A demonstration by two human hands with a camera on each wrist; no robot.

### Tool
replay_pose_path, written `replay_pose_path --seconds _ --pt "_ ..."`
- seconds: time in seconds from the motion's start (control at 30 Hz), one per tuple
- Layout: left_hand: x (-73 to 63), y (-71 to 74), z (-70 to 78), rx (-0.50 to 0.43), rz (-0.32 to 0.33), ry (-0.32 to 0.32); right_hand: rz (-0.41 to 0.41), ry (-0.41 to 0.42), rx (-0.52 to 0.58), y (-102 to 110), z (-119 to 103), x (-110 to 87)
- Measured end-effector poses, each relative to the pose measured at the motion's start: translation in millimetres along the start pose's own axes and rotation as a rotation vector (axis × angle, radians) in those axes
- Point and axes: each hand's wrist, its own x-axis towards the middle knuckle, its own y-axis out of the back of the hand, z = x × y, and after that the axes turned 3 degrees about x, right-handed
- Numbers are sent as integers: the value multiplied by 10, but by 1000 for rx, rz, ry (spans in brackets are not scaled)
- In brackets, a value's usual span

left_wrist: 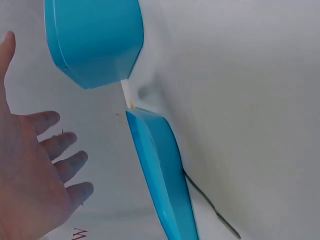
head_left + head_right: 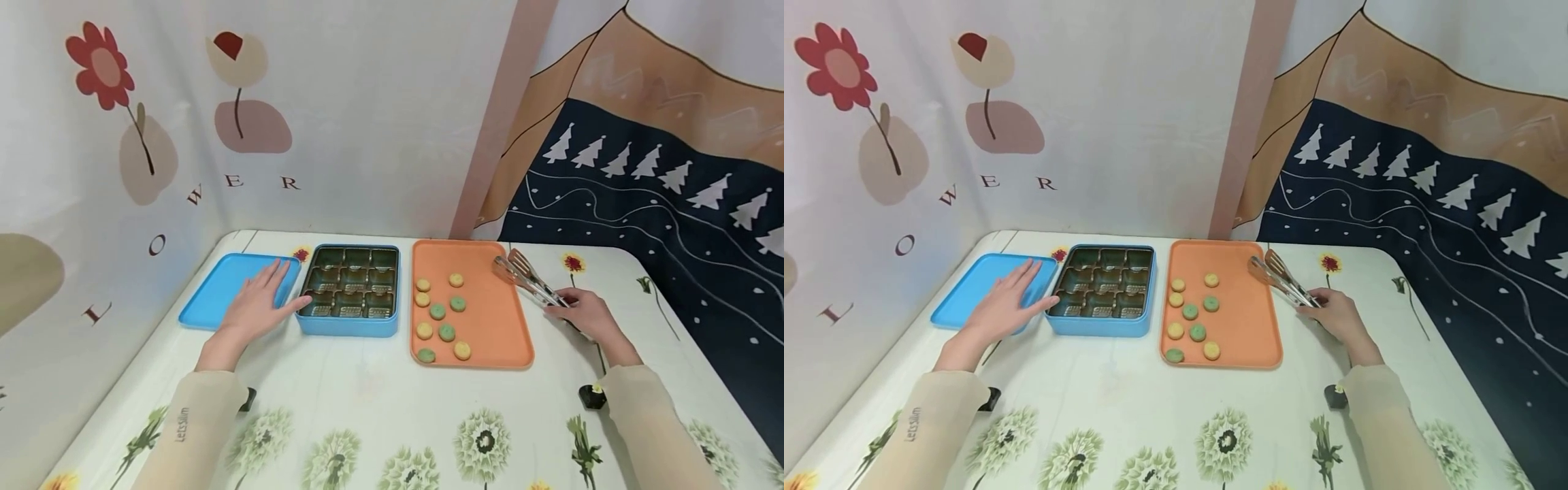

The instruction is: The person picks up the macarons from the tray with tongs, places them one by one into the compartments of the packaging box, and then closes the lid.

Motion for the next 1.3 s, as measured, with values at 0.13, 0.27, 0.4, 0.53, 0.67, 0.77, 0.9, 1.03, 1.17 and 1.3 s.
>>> replay_pose_path --seconds 0.13,0.27,0.4,0.53,0.67,0.77,0.9,1.03,1.17,1.3 --pt "-8 -21 -28 -22 1 -30 2 -6 39 14 15 -41" --pt "-19 -61 -56 -98 -38 -29 17 21 48 26 30 -77" --pt "-27 -96 -75 -181 -85 -11 11 61 64 41 18 -121" --pt "-16 -132 -79 -225 -113 -16 -3 80 91 61 -13 -185" --pt "3 -170 -82 -245 -121 -25 0 105 116 78 -40 -249" --pt "9 -191 -88 -255 -120 -30 6 123 123 84 -70 -299" --pt "9 -200 -91 -269 -122 -30 19 150 111 93 -115 -370" --pt "14 -195 -82 -282 -129 -27 27 184 104 99 -137 -429" --pt "24 -189 -76 -291 -136 -25 30 209 95 99 -146 -473" --pt "27 -189 -74 -300 -129 -30 32 223 78 91 -155 -508"
